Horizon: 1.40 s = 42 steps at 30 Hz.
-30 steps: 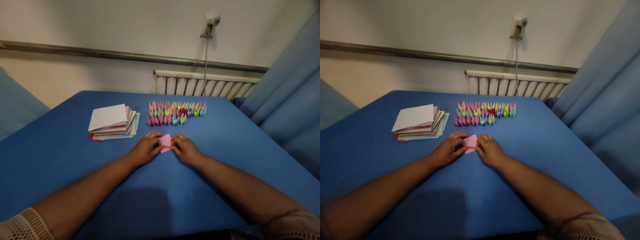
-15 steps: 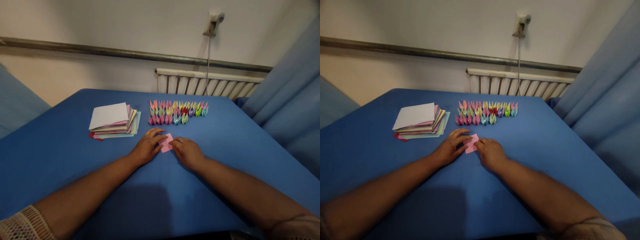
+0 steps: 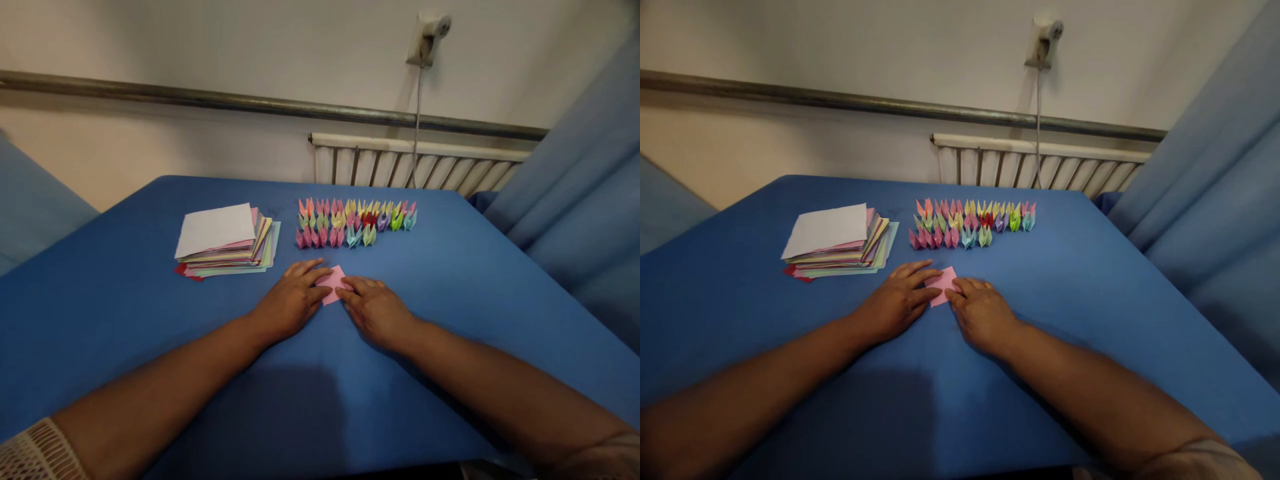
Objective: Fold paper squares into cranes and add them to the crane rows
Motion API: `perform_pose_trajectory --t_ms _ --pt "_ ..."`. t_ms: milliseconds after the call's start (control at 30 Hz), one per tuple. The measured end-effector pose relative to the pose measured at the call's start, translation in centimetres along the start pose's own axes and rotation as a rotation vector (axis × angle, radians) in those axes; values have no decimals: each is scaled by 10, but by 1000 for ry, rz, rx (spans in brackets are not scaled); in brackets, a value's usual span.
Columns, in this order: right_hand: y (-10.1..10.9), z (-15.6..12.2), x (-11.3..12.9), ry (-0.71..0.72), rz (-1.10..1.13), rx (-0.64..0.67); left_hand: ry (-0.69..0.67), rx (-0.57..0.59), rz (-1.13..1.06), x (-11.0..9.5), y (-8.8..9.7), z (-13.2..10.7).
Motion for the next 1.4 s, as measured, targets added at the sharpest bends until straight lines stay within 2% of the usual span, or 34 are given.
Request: perform_pose_trajectory --t_ms 100,267,367,500,600,767,900,1033,1167,1267,1400 --pt "2 1 -1 2 31 11 -7 19 -13 -7 1 0" --pt "6 2 -8 -66 19 39 87 81 43 -1 1 1" --pt "8 2 -8 -67 10 38 118 70 85 -1 2 0" --pt "8 3 -9 -26 44 10 25 59 31 -14 -2 3" --pt "8 6 -14 2 96 -26 -12 72 -46 -16 -7 6" --pt "14 30 -35 8 255 -142 -34 87 -35 -13 -8 8" --pt "17 63 -38 72 301 -121 -31 97 29 -10 -9 7" --pt "16 77 -47 2 376 -109 -18 75 75 -2 -7 5" --pt "9 62 -57 -107 456 -125 6 76 104 11 -4 6" --pt "4 50 -56 -158 445 -101 35 75 99 17 1 6" --pt "-6 48 -55 -241 487 -25 60 16 24 16 10 3"
Point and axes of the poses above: each hand's wrist, its own z-axis towards the middle knuckle, its own y-axis out of the back of the hand, x = y × z, the point moved 10 cm from there along z, towards the middle knuckle, and after that the axes turned 10 degrees about x, right-handed, at the moved point
